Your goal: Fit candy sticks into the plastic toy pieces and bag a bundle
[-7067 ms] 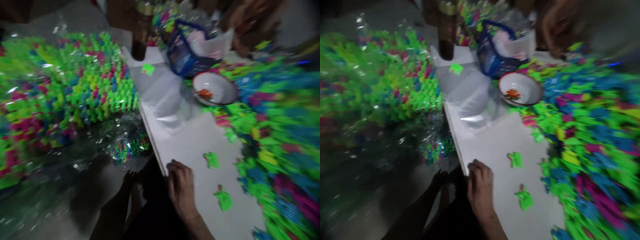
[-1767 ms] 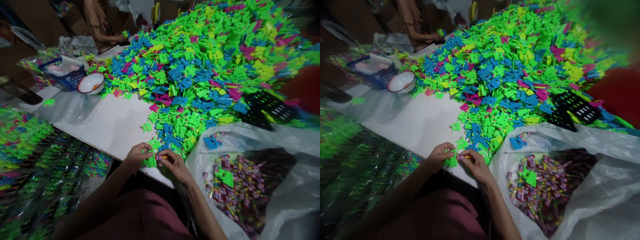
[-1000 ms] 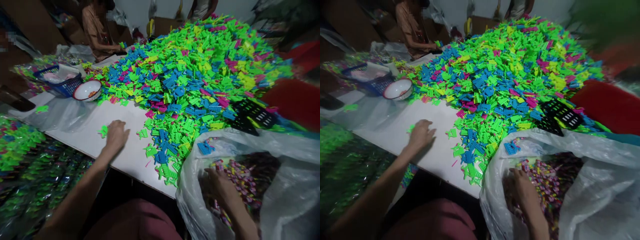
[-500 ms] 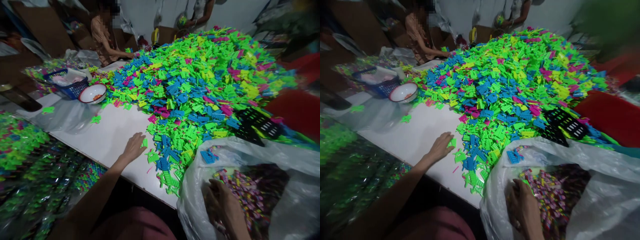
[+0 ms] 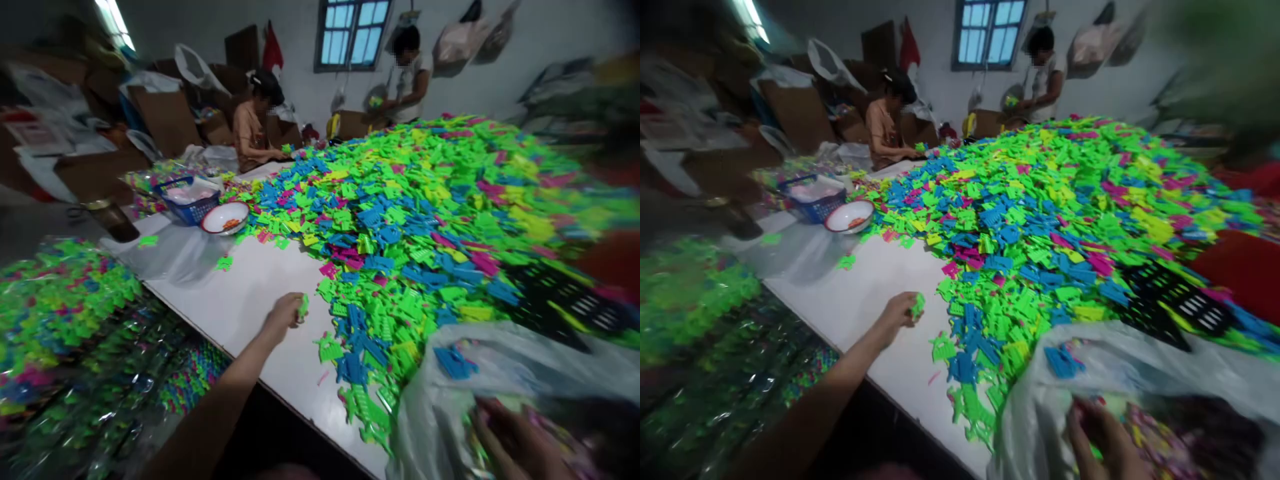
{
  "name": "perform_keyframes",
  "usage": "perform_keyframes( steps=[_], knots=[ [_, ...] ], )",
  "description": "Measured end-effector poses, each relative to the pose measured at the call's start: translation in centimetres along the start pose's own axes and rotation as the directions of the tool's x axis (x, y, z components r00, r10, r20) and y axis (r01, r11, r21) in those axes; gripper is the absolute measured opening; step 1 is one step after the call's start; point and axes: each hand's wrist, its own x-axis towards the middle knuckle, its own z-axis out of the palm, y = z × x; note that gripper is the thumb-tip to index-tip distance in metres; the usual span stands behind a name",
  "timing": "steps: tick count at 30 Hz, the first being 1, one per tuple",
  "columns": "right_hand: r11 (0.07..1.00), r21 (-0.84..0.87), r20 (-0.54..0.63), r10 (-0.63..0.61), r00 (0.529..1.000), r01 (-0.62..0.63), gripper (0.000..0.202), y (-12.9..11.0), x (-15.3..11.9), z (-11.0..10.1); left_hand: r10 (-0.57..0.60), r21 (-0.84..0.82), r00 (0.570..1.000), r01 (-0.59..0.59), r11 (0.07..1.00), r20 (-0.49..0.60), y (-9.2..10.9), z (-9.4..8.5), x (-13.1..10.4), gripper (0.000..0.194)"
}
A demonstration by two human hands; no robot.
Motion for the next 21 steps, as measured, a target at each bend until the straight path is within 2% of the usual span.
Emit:
perform_keyframes(
  steps=[1,2,3,4,5,6,8,10,12,15,18,21],
  knots=[
    [0.996,0.087,-0.044,0.001,0.999,0.003,0.04,-1.9,0.4,-0.1,-0.039,-0.169,0.998,0.048,0.984,0.056,0.5,-0.3,-0.8,0.041],
    [0.983,0.176,-0.033,-0.054,0.998,0.059,0.041,-4.1,0.9,0.3,-0.084,-0.405,0.987,0.132,0.905,0.134,1.0,-0.4,-1.7,0.045],
    [0.961,0.243,0.013,-0.141,0.99,0.134,0.038,-6.5,1.5,1.0,-0.119,-0.591,0.969,0.227,0.774,0.216,1.5,-0.5,-2.6,0.048],
    [0.933,0.301,0.11,-0.239,0.965,0.197,0.034,-8.8,2.2,2.1,-0.139,-0.714,0.949,0.306,0.63,0.284,2.0,-0.5,-3.6,0.048],
    [0.892,0.359,0.162,-0.349,0.923,0.274,0.031,-10.8,2.7,3.3,-0.154,-0.771,0.934,0.354,0.529,0.323,2.4,-0.3,-4.5,0.045],
    [0.86,0.406,0.2,-0.414,0.888,0.309,0.029,-12.4,3.2,4.5,-0.17,-0.777,0.929,0.368,0.511,0.328,2.7,-0.1,-5.3,0.043],
    [0.844,0.474,0.223,-0.391,0.893,0.252,0.026,-14.3,3.7,6.5,-0.198,-0.733,0.938,0.347,0.585,0.285,3.1,0.3,-6.4,0.04],
    [0.832,0.536,0.239,-0.311,0.92,0.142,0.024,-14.4,3.6,7.4,-0.206,-0.674,0.942,0.335,0.659,0.267,3.2,0.7,-6.9,0.04],
    [0.793,0.605,0.274,-0.292,0.916,0.072,0.021,-13.8,3.1,7.4,-0.2,-0.658,0.932,0.356,0.663,0.302,3.5,1.1,-6.8,0.039],
    [0.711,0.703,0.339,-0.303,0.891,-0.026,0.02,-12.8,1.9,7.1,-0.186,-0.711,0.916,0.394,0.582,0.355,4.4,2.0,-6.3,0.039],
    [0.63,0.763,0.352,-0.213,0.911,-0.147,0.023,-12.1,0.7,7.4,-0.179,-0.745,0.894,0.443,0.499,0.411,5.5,3.0,-6.1,0.041],
    [0.587,0.792,0.331,-0.179,0.927,-0.169,0.023,-11.5,0.1,8.0,-0.176,-0.748,0.875,0.478,0.46,0.451,5.9,3.7,-6.3,0.043]
  ],
)
